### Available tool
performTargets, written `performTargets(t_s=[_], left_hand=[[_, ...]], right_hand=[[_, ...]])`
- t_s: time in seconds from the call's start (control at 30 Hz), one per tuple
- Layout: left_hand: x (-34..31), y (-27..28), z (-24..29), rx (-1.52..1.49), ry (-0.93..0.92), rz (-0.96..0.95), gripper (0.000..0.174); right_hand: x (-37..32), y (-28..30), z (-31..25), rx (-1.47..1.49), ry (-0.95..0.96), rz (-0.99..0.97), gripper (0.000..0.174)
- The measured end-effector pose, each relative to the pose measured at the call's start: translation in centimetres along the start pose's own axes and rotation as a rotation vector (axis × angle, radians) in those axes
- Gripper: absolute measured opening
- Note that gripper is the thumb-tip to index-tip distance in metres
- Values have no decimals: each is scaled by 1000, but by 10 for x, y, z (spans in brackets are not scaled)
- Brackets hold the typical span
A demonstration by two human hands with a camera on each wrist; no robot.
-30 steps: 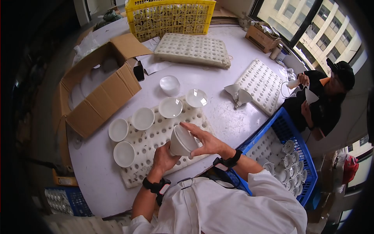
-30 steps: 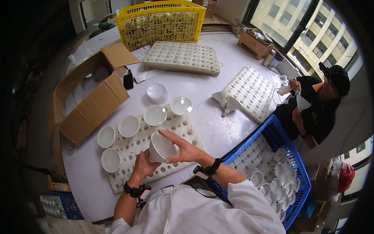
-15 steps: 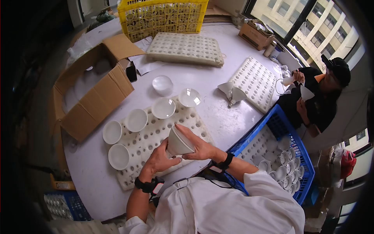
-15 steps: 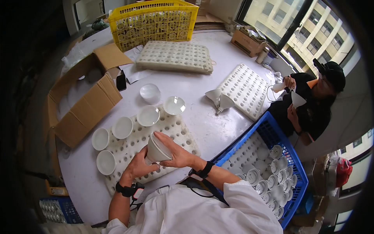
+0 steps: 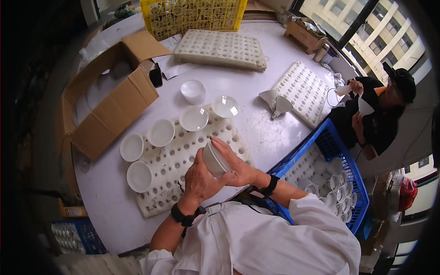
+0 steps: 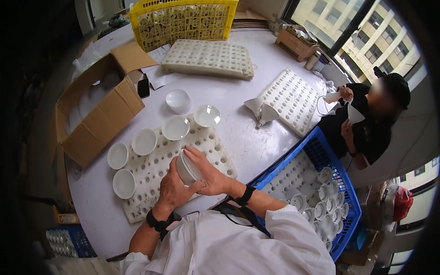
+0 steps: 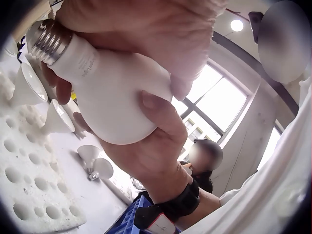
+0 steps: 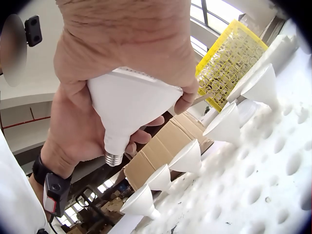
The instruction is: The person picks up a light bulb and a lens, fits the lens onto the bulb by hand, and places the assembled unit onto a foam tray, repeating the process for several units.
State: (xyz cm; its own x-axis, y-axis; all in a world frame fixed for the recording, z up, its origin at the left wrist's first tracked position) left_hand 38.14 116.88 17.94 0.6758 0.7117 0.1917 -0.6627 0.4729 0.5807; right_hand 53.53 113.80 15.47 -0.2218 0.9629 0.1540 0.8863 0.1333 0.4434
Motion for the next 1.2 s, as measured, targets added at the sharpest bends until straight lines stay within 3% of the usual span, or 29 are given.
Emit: performTargets(t_s=[0.3,0.47,0.7,0.73,0.8,0.87,0.9,0.93,0.97,1.0,1.07,1.1,1.13,1.2], left_hand=[[-1,0,-2,27,-22,-4,97],[-5,-3,-8,65,-133,97,97],[-4,2,-15,75,-58,103,89],[-2,4,-24,-63,-34,117,84],[2,4,-44,-197,-15,131,79],[3,3,-61,-745,50,165,67],[0,3,-67,-1018,124,168,59],[0,3,-67,-1016,120,163,59],[-1,2,-67,-1167,146,225,59],[-2,1,-67,-1319,172,290,58],[-5,-7,-74,-1328,173,283,58],[-5,-12,-79,-1338,173,280,59],[-5,-14,-81,-1346,174,275,59],[-8,-13,-84,-1336,169,265,51]], right_hand=[[-2,-6,0,41,-15,-4,90],[-1,-9,0,34,-23,-18,90],[0,-22,1,51,-43,21,93],[0,-22,-4,57,-48,25,93],[8,-15,-17,-22,-235,-94,102],[11,-5,-16,25,-274,-133,102],[13,2,-11,287,-359,-51,99],[14,6,-5,547,-439,34,96],[13,7,1,508,-507,197,78],[14,9,4,506,-504,199,78],[10,5,10,912,-894,-84,62],[8,-3,9,979,-940,-26,52],[8,-3,7,985,-939,-17,52],[8,0,4,731,-819,6,52]])
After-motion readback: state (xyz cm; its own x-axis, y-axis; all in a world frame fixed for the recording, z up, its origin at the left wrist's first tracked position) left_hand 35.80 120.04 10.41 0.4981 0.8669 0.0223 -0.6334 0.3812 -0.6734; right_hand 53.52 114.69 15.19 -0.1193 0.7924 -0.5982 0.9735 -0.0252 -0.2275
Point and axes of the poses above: each hand's wrist, its own x-axis towards the middle knuckle, its own y-axis out of the back of the hand, z = x × y, the point moved 2 cm from there along x, towards the middle knuckle, and after that the axes turned 15 degrees about -y, right-handed, at the moved point
